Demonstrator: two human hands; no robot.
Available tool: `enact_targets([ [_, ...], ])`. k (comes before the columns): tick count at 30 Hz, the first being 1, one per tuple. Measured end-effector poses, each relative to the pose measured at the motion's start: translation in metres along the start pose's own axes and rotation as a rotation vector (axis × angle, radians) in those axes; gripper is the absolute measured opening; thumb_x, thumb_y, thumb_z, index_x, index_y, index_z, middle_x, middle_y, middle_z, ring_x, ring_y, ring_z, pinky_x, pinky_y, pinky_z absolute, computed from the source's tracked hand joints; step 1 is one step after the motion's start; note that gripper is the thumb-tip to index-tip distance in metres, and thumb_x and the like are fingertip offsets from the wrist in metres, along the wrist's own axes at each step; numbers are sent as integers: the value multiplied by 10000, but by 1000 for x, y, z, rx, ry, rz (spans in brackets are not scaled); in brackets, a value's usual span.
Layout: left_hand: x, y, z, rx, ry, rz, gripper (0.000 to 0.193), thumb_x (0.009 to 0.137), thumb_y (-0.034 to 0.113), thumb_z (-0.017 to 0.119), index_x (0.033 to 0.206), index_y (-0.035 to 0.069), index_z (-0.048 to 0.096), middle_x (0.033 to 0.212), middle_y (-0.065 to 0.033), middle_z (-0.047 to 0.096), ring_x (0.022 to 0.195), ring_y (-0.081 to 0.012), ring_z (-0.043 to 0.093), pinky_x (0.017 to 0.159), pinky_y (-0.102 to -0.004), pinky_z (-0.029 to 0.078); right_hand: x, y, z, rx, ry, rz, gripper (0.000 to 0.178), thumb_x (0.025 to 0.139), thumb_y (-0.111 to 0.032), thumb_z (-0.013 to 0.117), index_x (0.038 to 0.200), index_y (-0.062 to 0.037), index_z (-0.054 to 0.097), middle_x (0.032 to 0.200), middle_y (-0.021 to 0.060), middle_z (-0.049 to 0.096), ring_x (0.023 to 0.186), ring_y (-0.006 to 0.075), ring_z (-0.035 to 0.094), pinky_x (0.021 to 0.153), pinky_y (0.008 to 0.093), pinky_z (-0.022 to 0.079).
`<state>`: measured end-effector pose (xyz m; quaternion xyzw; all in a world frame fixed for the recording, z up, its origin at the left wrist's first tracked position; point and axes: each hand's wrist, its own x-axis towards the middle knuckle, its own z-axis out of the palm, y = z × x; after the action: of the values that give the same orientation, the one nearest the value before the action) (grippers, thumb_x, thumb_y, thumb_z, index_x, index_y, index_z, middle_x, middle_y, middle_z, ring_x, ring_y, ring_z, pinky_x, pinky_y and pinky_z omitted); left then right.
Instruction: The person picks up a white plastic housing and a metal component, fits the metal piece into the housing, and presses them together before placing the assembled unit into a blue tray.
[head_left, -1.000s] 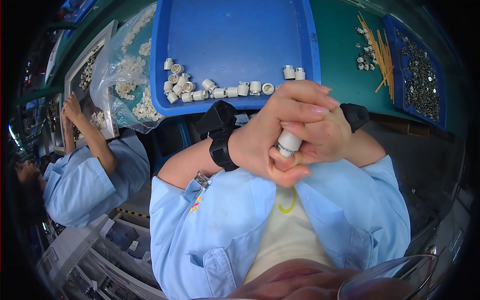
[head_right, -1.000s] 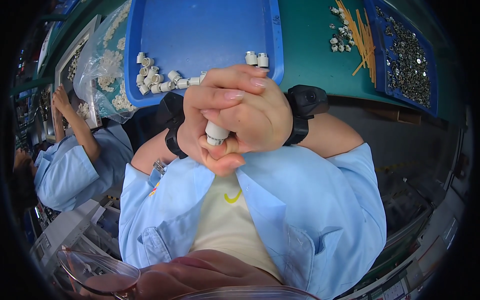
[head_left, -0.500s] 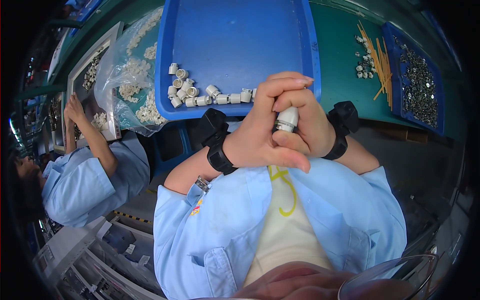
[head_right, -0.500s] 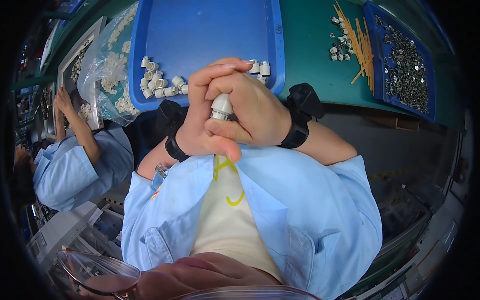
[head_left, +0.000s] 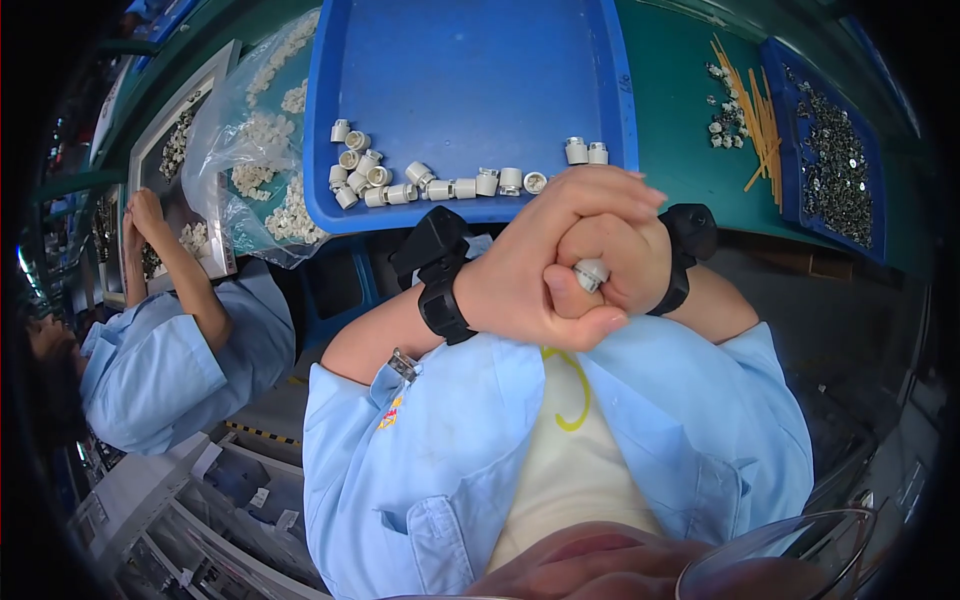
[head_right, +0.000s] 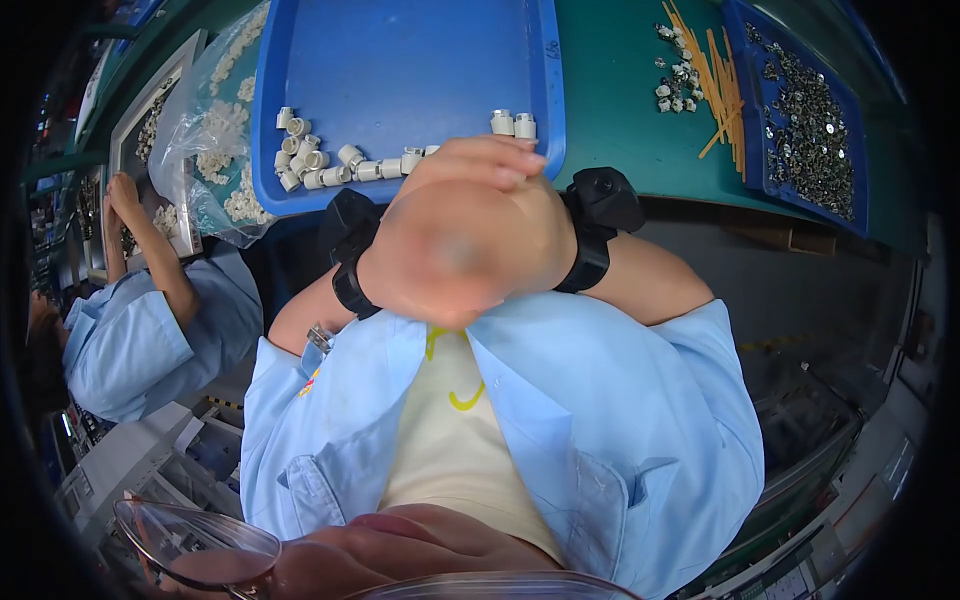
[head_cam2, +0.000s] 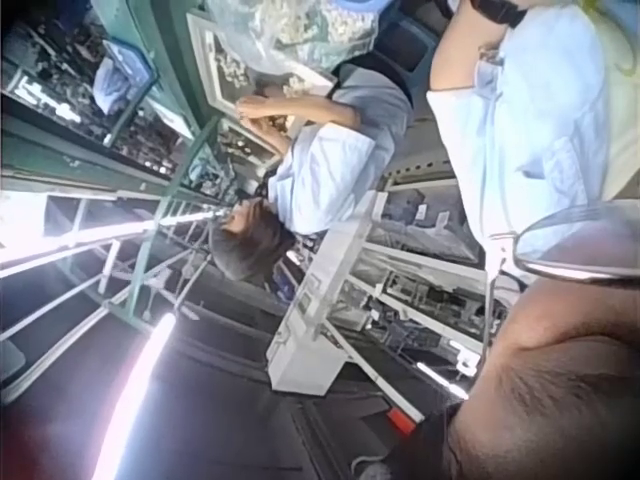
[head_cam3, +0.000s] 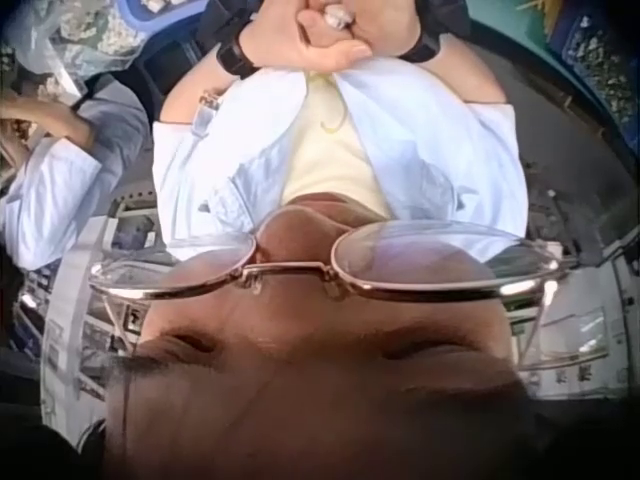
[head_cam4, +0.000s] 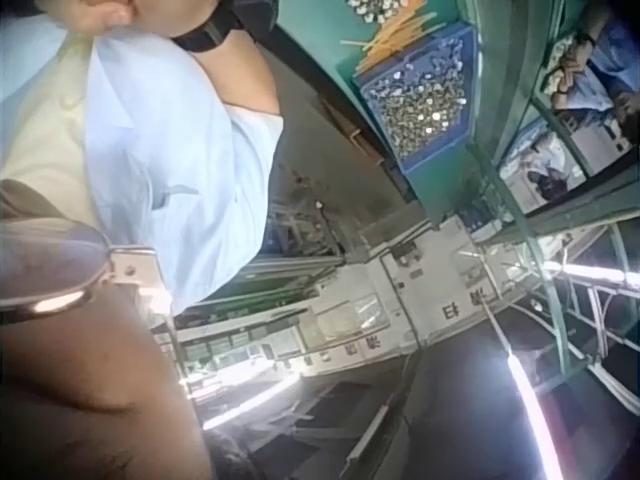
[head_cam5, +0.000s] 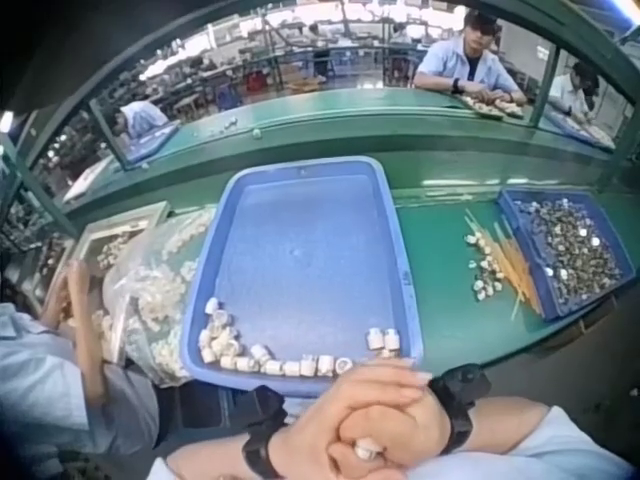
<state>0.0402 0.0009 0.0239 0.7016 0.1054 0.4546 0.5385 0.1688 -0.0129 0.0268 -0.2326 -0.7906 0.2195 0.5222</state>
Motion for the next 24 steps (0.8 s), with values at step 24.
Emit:
enact_targets([
  [24, -11, -7, -16, 16, 143, -60, 793, 658, 438, 715, 1230, 4, 379, 1221, -154, 428, 1081, -279, 452, 904, -369, 362, -8, 19, 5, 707, 45, 276, 415, 797, -406, 599, 962, -65, 430, 860, 39, 450, 708, 110, 429, 661, 241, 378],
])
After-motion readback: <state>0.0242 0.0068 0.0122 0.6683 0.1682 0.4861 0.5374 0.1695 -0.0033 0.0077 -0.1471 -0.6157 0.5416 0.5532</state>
